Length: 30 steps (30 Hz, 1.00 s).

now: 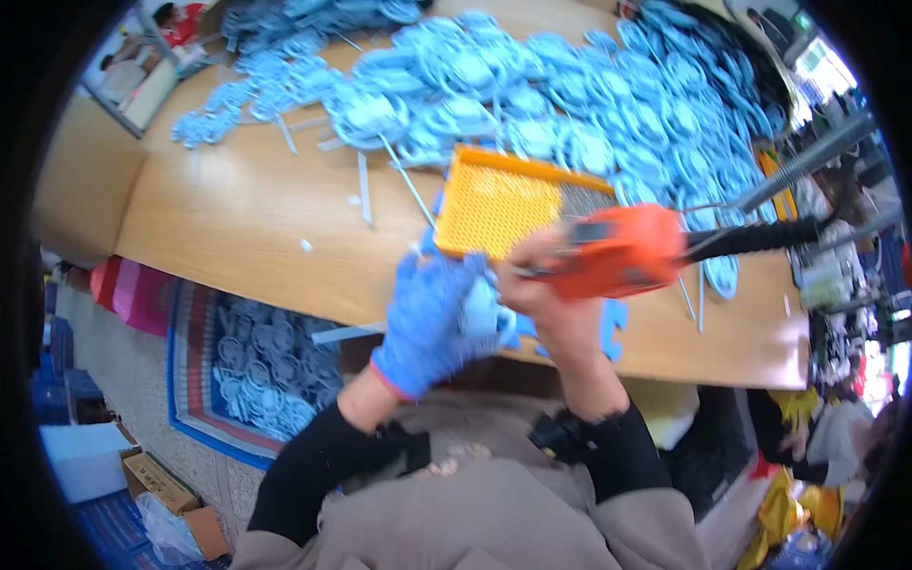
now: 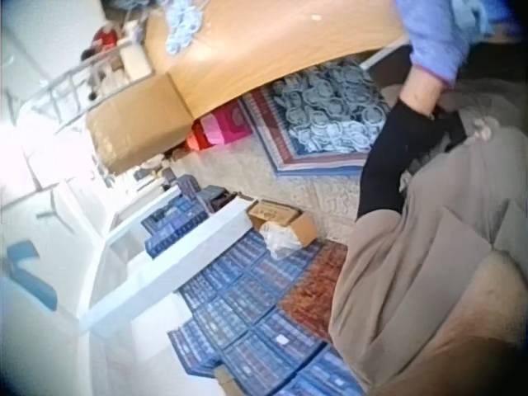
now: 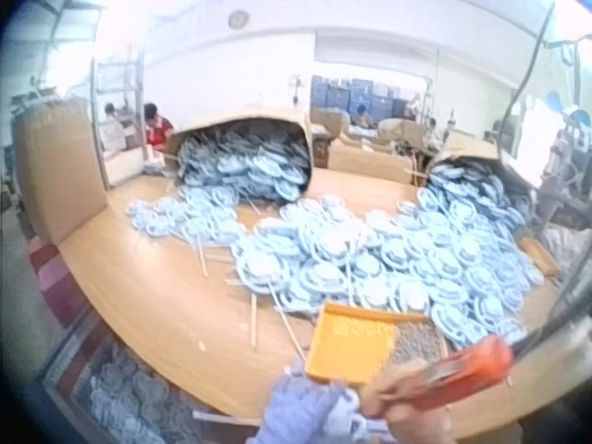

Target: Using an electric screwdriver to assemble small blue plastic circular components at a factory workstation.

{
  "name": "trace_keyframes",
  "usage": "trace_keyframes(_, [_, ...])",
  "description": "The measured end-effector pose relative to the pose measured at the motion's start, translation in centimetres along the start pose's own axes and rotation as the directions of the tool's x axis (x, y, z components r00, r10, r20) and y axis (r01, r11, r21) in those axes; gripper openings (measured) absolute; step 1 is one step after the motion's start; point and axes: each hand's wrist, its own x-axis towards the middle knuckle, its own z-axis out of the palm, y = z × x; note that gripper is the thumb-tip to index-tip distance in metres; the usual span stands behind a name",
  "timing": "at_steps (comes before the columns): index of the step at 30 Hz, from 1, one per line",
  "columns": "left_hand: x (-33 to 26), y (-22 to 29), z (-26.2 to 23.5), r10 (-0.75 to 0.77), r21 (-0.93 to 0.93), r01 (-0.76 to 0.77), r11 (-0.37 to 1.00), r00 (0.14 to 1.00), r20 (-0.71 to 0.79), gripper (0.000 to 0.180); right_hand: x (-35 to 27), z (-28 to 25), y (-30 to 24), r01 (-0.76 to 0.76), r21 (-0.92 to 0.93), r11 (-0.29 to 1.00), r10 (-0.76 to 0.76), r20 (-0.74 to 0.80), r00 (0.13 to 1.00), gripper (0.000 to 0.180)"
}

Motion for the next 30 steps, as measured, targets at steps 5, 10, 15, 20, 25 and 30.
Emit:
trace_keyframes(5, [-3.2, -3.5, -11.1, -0.29, 0.187, 0.238, 0.953, 0.896, 0.337, 0.088, 0.8, -2.9, -1.9, 0.157, 0.209, 0.965, -0.118, -0.189, 0.975, 0.06])
trace_keyframes(10, [7.2, -10.6, -11.4, 0.06, 0.446, -0.084, 0.891, 0.996, 0.067, 0.089, 4.5, -2.2, -1.1, 0.144, 0.144, 0.979, -0.114, -0.2, 0.973, 0.059])
trace_keyframes(15, [22.7, -15.4, -6.5, -0.072, 0.584, 0.049, 0.81, 0.997, 0.015, 0.091, 6.6, -3.5, 0.5, 0.172, 0.22, 0.96, -0.125, -0.213, 0.969, 0.051])
trace_keyframes(20, [28.0, -16.3, -1.3, -0.225, 0.491, 0.134, 0.861, 0.966, 0.131, 0.086, 8.1, -3.4, 0.7, 0.158, 0.155, 0.975, -0.121, -0.221, 0.968, 0.048])
trace_keyframes(25, [25.5, -16.7, -0.6, -0.165, 0.614, -0.038, 0.789, 0.948, 0.271, 0.061, 8.0, -5.2, 1.2, 0.189, 0.18, 0.965, -0.137, -0.264, 0.955, 0.047])
trace_keyframes(30, [19.6, -18.7, -2.9, -0.016, 0.667, -0.193, 0.719, 0.956, 0.294, 0.045, 7.6, -6.4, 1.1, 0.222, 0.179, 0.959, -0.164, -0.289, 0.943, 0.047])
